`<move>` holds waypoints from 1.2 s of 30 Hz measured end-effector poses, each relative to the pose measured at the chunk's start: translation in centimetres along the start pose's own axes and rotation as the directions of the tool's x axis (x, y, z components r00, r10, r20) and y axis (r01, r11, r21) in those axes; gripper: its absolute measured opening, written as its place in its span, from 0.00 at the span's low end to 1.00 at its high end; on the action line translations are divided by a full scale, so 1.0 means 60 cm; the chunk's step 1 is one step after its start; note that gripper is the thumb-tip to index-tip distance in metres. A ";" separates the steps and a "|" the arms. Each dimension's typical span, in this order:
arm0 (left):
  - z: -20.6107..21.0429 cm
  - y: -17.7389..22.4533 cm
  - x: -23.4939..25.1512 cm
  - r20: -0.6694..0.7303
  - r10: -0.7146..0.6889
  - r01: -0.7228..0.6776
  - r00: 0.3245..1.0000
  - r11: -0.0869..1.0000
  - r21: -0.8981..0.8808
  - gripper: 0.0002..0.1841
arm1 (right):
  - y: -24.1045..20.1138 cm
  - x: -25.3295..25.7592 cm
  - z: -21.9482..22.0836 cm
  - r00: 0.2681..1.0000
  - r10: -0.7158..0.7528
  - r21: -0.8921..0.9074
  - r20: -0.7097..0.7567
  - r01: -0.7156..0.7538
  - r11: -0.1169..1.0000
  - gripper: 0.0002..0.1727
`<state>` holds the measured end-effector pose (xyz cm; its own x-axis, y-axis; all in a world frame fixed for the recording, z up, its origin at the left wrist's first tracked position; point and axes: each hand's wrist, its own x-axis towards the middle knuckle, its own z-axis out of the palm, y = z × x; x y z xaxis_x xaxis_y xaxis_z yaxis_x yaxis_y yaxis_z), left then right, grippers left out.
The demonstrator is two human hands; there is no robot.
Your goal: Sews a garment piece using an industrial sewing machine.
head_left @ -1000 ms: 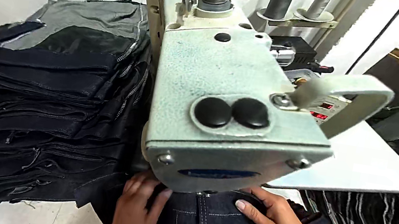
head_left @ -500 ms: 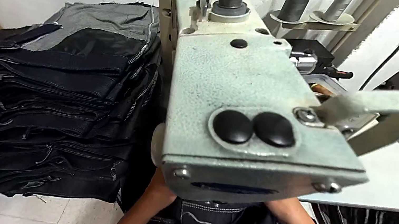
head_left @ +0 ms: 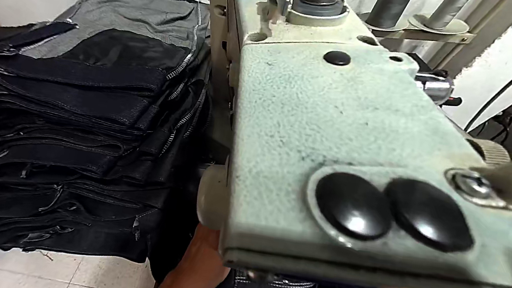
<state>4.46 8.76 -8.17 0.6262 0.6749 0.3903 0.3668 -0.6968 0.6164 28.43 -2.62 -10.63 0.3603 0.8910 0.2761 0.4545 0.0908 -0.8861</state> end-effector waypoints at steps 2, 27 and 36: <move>-0.010 -0.005 0.004 0.039 0.042 -0.040 0.998 0.998 -0.038 0.04 | 0.000 0.000 0.002 0.998 -0.065 -0.047 -0.010 0.065 0.997 0.15; 0.029 0.018 -0.143 -0.026 -0.361 0.351 0.932 0.918 -0.183 0.35 | 0.030 -0.115 -0.001 0.935 0.330 0.222 0.129 -0.352 0.910 0.46; 0.027 0.032 -0.081 0.105 -0.395 0.408 0.913 0.873 -0.268 0.21 | 0.043 -0.115 0.013 0.955 0.295 0.272 0.026 -0.290 0.917 0.33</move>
<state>3.24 3.76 -9.96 0.4992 0.8655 0.0411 0.3910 -0.2672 0.8808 26.48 -8.20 -15.13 0.4574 0.8892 -0.0069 0.0903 -0.0542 -0.9944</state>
